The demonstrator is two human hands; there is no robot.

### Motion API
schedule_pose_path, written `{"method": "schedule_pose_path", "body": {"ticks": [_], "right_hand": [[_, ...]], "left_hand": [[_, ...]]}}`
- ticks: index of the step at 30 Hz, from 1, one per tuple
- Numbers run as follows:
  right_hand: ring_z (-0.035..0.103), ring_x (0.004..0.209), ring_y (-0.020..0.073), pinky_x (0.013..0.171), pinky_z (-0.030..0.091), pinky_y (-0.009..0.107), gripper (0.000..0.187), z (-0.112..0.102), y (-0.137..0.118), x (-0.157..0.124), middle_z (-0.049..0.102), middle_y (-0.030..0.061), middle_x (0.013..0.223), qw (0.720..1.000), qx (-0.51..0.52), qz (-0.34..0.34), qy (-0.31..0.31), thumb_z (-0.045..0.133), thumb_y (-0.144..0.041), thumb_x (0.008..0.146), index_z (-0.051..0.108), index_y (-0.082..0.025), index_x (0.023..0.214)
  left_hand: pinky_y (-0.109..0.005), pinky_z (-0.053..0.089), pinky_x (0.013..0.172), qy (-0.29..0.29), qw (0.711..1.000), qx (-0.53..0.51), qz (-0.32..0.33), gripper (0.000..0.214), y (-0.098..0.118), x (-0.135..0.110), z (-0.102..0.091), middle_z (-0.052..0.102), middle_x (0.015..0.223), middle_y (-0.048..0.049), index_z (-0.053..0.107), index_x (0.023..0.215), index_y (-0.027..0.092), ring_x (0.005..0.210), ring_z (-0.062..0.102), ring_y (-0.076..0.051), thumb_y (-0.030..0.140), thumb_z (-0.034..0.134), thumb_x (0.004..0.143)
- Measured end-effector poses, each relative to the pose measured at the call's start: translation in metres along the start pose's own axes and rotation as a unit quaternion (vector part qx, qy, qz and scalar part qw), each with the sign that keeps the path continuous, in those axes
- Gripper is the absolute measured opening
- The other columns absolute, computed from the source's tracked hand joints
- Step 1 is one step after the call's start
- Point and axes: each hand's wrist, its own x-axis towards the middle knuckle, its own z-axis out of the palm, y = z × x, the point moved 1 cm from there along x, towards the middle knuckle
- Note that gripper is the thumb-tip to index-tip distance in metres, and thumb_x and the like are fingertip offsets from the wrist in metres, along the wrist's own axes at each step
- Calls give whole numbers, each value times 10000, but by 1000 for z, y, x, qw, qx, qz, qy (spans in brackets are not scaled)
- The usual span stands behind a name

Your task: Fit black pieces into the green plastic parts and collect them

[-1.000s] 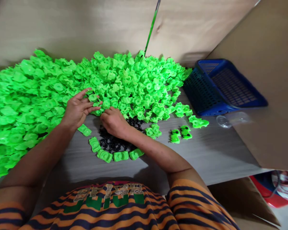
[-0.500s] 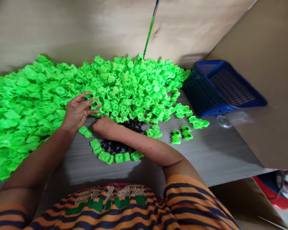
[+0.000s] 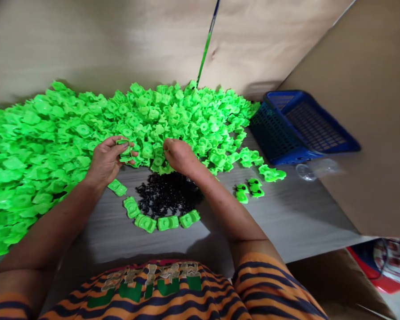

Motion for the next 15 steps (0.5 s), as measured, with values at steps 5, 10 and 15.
{"method": "schedule_pose_path", "body": {"ticks": [5,10,15], "right_hand": [[627,863,204,752,390,276,318,17,-20,14,736,95,987,999,-6,-33,-43,553,-135,927,702,-119,1208],[680,1030,256,797,419,306,352,18,-40,22,750,160,1160,991,-92,18,-91,502,-135,972,727,-131,1243],[673,971,252,763,397,313,341,16,-40,18,748,150,1077,989,-117,18,-85,473,-154,1002,753,-150,1196]], "left_hand": [[-272,528,467,-10,1000,13,-14,332,0,0,-2,711,789,-18,603,874,188,571,674,-176,252,767,592],[-276,514,479,-17,1000,19,12,242,0,0,-3,655,705,7,664,800,181,524,607,-141,224,725,569],[-253,472,489,-18,996,73,37,204,-1,-1,-2,548,464,36,614,579,199,426,516,-109,283,800,587]]}}
